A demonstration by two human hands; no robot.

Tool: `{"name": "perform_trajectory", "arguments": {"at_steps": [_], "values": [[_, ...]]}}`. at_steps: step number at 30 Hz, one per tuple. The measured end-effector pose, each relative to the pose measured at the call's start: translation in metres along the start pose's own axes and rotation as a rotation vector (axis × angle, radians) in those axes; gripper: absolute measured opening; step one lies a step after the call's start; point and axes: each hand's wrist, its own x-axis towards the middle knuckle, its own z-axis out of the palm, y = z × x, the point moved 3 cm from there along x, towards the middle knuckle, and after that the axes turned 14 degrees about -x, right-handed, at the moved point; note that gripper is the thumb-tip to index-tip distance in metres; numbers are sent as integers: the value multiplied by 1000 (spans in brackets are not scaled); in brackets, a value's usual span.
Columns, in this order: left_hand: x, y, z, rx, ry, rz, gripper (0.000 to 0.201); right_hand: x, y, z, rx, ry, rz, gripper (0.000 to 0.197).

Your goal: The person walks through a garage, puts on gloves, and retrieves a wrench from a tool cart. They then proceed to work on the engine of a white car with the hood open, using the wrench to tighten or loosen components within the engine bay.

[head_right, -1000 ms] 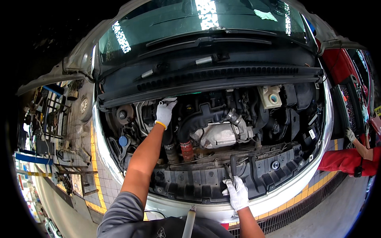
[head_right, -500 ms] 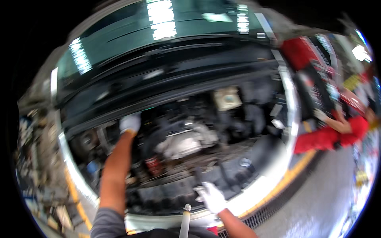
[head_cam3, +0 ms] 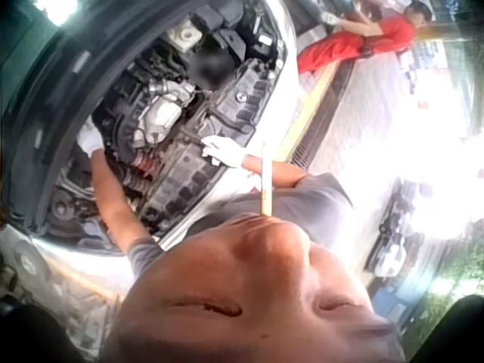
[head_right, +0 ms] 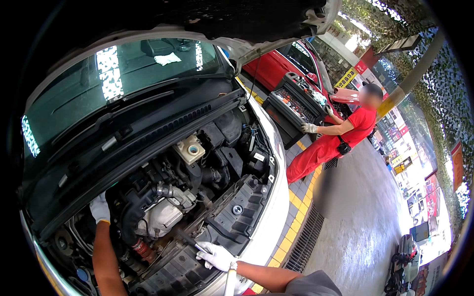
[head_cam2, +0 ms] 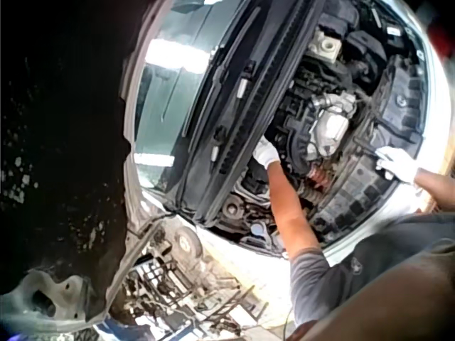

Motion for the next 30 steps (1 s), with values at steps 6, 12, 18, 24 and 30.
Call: {"name": "perform_trajectory", "arguments": {"at_steps": [6,12,18,24,30], "values": [[-9,-14,9,302,41,205,44,42,-82,26,656,-329,-177,60],[16,-81,22,-258,-161,279,40,88,-141,56,582,-470,-165,28],[-6,12,-22,-102,-131,58,25,84,-172,79,600,-764,-253,40],[-2,13,-31,-271,70,-32,23,98,-202,96,-321,-541,-410,50],[-5,5,-27,-643,-121,57,42,148,-204,93,-1435,-25,-638,31]]}}
